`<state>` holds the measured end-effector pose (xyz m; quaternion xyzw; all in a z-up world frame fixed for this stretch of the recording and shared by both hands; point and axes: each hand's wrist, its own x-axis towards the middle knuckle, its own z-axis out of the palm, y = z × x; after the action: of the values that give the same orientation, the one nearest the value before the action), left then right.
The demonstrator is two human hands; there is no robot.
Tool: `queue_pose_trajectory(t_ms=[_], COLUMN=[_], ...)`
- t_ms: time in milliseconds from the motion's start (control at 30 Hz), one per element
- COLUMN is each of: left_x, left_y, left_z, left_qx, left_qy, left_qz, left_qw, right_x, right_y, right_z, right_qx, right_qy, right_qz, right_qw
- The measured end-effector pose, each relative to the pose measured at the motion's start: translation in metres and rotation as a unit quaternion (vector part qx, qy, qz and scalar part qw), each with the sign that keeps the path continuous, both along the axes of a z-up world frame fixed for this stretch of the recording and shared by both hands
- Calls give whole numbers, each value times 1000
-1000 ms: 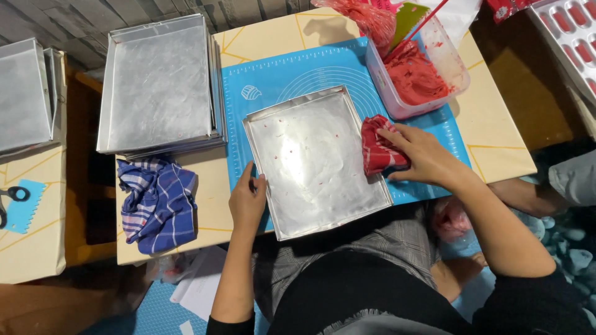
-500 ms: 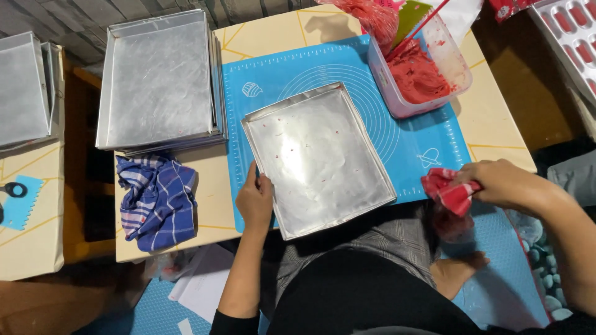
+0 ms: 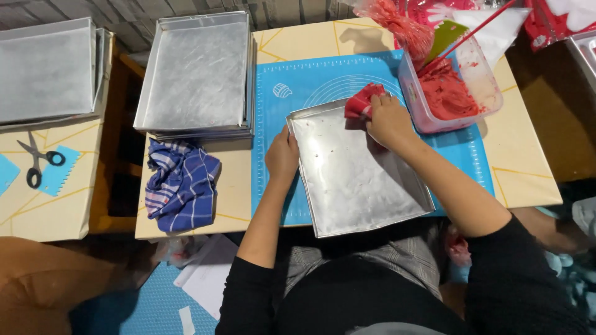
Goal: The person fills a piping bag with red dough and then proceeds to wipe down and stack several metal baking trays using a cloth.
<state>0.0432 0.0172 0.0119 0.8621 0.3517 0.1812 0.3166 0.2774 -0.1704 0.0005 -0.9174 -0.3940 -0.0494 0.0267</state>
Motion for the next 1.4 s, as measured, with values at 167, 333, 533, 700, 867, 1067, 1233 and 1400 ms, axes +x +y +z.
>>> queue_pose_trajectory(t_ms=[167,333,533,700,867,1067,1233,1400], left_x=[5,13,11,9,12,9,7,19], left_y=[0,8,11,10,9,3,4,20], left_z=[0,-20,-24,-26,-27,-10,-6,-9], left_qx=[22,36,28,51,31,22,23,-12], left_qy=[-9,-5,-7,-31,-31,-26,-21,-1], left_qz=[-24,-31,-34,-28,-16,-17,-23,-12], left_qw=[999,999,999,998,999,999,999,1000], right_x=[-36,-54,-55,-59,-89,-137,-156,-99], right_y=[35,75,90,73,34,-22,-65,-59], right_z=[10,5,10,-3,-3,4,29,107], right_qx=[78,122,152,177,152,119,115,186], right_qy=[6,66,132,215,262,297,395,362], right_qz=[94,180,311,340,366,414,425,292], right_qw=[992,974,929,898,880,852,806,865])
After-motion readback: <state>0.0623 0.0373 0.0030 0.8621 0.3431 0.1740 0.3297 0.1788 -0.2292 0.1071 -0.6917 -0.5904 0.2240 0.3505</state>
